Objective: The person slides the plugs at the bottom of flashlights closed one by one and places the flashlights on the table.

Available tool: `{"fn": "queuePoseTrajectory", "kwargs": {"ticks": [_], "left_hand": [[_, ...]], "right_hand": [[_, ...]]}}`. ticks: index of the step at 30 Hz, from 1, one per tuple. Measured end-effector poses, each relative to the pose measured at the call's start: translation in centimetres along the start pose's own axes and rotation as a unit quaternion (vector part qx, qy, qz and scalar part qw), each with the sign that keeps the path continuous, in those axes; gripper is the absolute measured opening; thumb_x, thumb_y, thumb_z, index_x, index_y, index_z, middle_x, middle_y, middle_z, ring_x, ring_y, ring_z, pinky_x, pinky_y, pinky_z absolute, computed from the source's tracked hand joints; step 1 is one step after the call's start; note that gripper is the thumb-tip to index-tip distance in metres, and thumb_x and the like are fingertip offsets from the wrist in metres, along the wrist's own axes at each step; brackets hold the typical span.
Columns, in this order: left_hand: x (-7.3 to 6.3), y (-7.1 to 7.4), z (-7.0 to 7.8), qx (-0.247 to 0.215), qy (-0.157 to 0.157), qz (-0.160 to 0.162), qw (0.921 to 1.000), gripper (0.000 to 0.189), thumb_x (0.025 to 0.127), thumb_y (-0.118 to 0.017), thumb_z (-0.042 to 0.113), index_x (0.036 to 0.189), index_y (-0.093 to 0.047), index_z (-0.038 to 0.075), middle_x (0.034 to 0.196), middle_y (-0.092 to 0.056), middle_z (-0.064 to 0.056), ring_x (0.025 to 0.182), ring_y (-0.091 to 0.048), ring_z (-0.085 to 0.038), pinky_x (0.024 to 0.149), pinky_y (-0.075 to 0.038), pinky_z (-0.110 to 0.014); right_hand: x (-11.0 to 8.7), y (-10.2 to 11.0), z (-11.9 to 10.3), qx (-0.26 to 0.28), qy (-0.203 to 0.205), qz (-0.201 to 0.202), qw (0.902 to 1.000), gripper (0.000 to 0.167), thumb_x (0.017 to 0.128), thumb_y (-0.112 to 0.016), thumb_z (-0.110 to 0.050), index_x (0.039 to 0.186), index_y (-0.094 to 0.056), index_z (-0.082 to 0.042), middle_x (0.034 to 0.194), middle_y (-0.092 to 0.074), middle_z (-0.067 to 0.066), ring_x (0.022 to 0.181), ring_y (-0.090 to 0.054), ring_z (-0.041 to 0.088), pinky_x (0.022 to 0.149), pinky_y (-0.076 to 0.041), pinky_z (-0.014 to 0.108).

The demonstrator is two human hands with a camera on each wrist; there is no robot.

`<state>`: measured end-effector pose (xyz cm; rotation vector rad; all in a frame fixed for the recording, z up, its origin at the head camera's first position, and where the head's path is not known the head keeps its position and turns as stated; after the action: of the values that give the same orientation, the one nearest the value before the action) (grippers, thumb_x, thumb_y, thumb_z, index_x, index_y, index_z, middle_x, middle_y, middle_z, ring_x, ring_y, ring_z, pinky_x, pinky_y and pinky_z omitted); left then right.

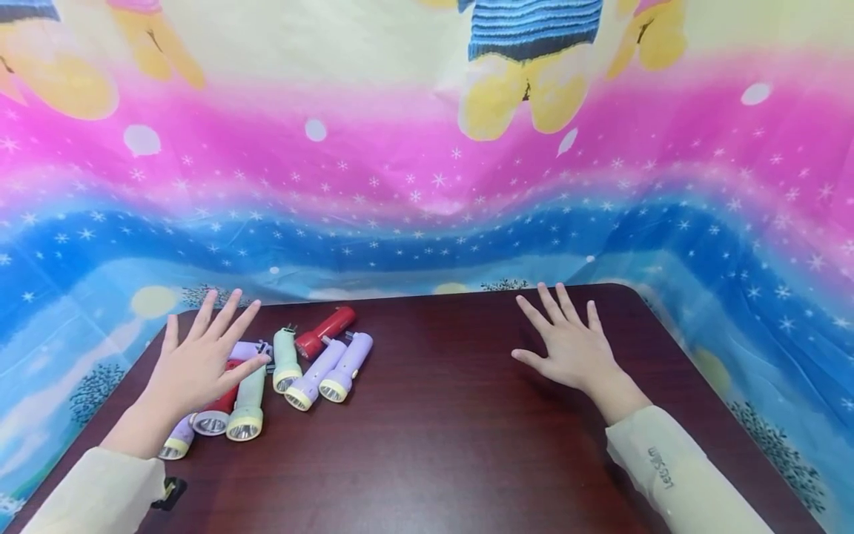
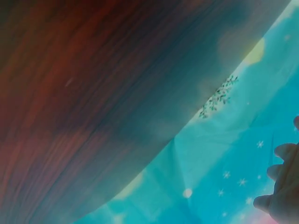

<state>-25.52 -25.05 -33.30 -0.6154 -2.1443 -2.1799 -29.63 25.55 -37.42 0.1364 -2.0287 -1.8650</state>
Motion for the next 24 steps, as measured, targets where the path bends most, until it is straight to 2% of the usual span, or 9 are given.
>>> {"fn": "queuePoseTrajectory", "kwargs": {"ticks": [4, 10, 15, 19, 24], "left_hand": [[0.0, -0.3, 0.7, -0.008, -0.014, 0.005, 0.9999, 0.088, 0.090, -0.054, 0.068, 0.160, -0.014, 0.032, 0.169, -0.006, -0.001, 0.156, 0.002, -0.033, 0.112, 0.001, -0.077], [0.5, -0.6, 1.6, -0.013, -0.030, 0.005, 0.9994, 0.088, 0.090, -0.053, 0.069, 0.160, -0.016, 0.032, 0.169, -0.008, -0.001, 0.156, -0.001, -0.034, 0.112, -0.004, -0.077], [0.7, -1.2, 2.3, -0.015, -0.041, 0.001, 0.9991, 0.088, 0.090, -0.054, 0.068, 0.160, -0.017, 0.031, 0.169, -0.009, -0.001, 0.156, 0.003, -0.031, 0.111, -0.007, -0.078], [0.9, -1.6, 2.8, -0.022, -0.046, 0.001, 0.9987, 0.087, 0.089, -0.058, 0.065, 0.159, -0.023, 0.028, 0.168, -0.013, -0.003, 0.156, 0.001, -0.030, 0.110, -0.010, -0.078], [1.2, -2.2, 3.3, -0.028, -0.050, -0.006, 0.9983, 0.086, 0.090, -0.057, 0.065, 0.159, -0.023, 0.027, 0.168, -0.015, -0.005, 0.156, 0.001, -0.030, 0.112, -0.011, -0.077]], "right_hand": [[0.7, -0.8, -1.0, 0.007, 0.005, -0.010, 0.9999, 0.088, 0.090, -0.053, -0.068, 0.160, -0.013, -0.033, 0.169, -0.001, 0.006, 0.156, 0.004, 0.034, 0.113, -0.004, 0.076], [1.8, -1.7, -2.4, 0.010, 0.013, -0.027, 0.9995, 0.089, 0.089, -0.049, -0.073, 0.160, -0.012, -0.035, 0.169, -0.001, 0.006, 0.156, 0.003, 0.034, 0.114, -0.003, 0.075], [2.7, -2.2, -4.1, 0.011, 0.027, -0.032, 0.9991, 0.088, 0.089, -0.050, -0.073, 0.160, -0.016, -0.032, 0.169, -0.004, 0.006, 0.156, 0.001, 0.035, 0.115, -0.005, 0.074], [3.3, -2.5, -5.5, 0.013, 0.039, -0.032, 0.9986, 0.087, 0.089, -0.053, -0.069, 0.159, -0.020, -0.030, 0.169, -0.008, 0.007, 0.155, -0.003, 0.036, 0.116, -0.009, 0.072], [4.3, -2.9, -7.3, 0.024, 0.060, -0.041, 0.9971, 0.087, 0.090, -0.053, -0.069, 0.159, -0.020, -0.029, 0.168, -0.009, 0.006, 0.156, -0.003, 0.035, 0.117, -0.016, 0.070]]}}
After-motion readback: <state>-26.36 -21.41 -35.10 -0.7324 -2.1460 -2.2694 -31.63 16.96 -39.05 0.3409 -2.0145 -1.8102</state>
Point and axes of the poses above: each hand's wrist, its own x-axis towards the middle knuckle, its own y-axis out of the back of the hand, z = x × y, the point moved 8 cm from there along x, towards the middle knuckle
